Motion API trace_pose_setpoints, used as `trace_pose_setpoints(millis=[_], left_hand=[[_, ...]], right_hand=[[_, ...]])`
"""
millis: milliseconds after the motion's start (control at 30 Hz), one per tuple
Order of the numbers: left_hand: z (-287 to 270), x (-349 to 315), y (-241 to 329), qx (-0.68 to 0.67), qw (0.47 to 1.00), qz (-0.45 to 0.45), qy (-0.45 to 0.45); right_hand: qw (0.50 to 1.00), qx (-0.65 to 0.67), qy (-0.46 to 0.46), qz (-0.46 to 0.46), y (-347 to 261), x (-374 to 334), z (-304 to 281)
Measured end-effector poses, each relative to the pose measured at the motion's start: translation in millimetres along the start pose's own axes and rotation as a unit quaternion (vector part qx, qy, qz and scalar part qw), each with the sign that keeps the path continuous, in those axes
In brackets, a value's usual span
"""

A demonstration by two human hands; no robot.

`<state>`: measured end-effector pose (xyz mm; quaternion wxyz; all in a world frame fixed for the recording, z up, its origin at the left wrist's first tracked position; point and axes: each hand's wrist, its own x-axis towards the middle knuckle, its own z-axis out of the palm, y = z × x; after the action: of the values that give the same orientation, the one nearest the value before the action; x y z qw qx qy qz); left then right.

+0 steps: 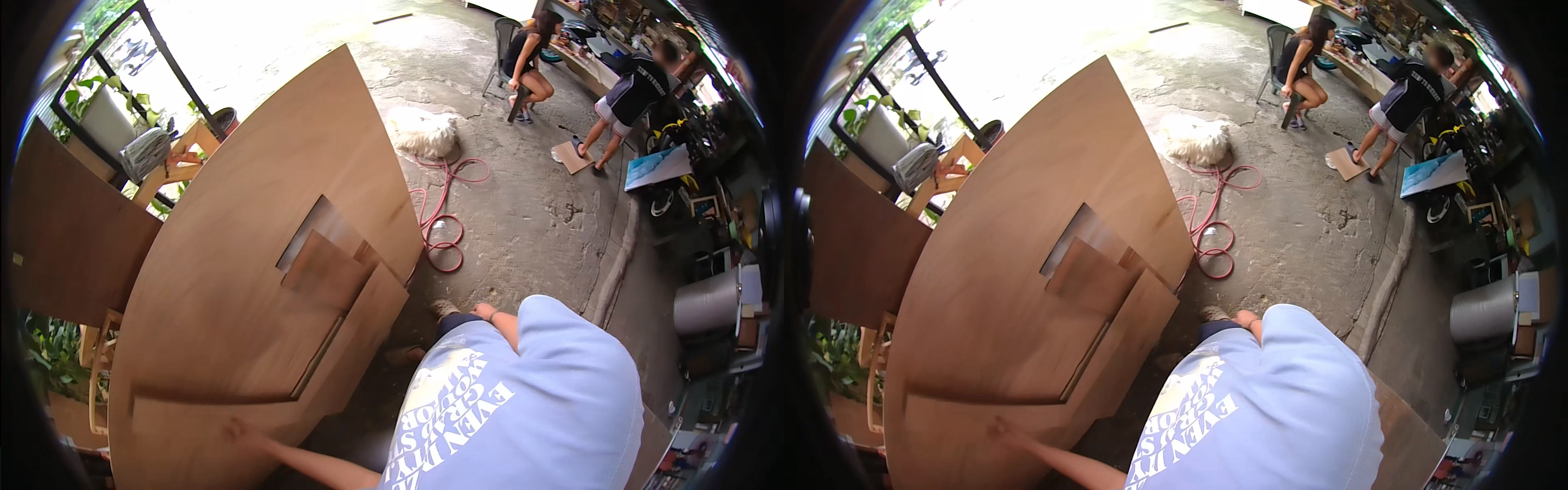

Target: The person measures and marks a wooden board using a tape measure and pencil, then cuts it with a utility knife. They fit the cut piece into a larger wooden panel and move the panel to a workbench, continuing to handle and position wooden boards.

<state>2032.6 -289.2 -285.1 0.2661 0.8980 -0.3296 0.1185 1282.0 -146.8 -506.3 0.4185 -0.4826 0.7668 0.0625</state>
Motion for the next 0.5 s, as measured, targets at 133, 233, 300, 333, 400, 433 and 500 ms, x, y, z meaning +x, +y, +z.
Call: trace_pose_setpoints(millis=[133, 233, 300, 333, 400, 433, 500], left_hand=[[31.7, -121.7, 22.9, -0.125, 0.955, -0.008, -0.268], [33.9, -237.3, 67.7, -0.044, 0.922, 0.062, -0.38], [21.7, -292.6, 116.0, -0.083, 0.827, 0.095, -0.548], [19.8, -318.8, 127.7, -0.095, 0.782, 0.101, -0.608], [19.1, -362.2, 144.2, -0.115, 0.696, 0.13, -0.696], [20.9, -376.4, 152.2, -0.122, 0.659, 0.152, -0.727], [26.1, -394.8, 164.7, -0.103, 0.633, 0.168, -0.749]], right_hand=[[0.996, -0.058, -0.047, 0.042, -1.9, -0.4, -26.8], [1.0, 0.003, 0.009, 0.008, -22.8, -3.4, -70.4], [0.998, 0.041, 0.051, -0.003, -31.1, 2.0, -103.6], [0.997, 0.049, 0.057, -0.016, -34.3, 3.7, -111.7], [0.995, 0.078, 0.05, -0.034, -35.8, 6.6, -124.3], [0.994, 0.097, 0.035, -0.04, -35.1, 9.7, -131.7], [0.991, 0.127, 0.003, -0.041, -22.7, 17.0, -143.8]])
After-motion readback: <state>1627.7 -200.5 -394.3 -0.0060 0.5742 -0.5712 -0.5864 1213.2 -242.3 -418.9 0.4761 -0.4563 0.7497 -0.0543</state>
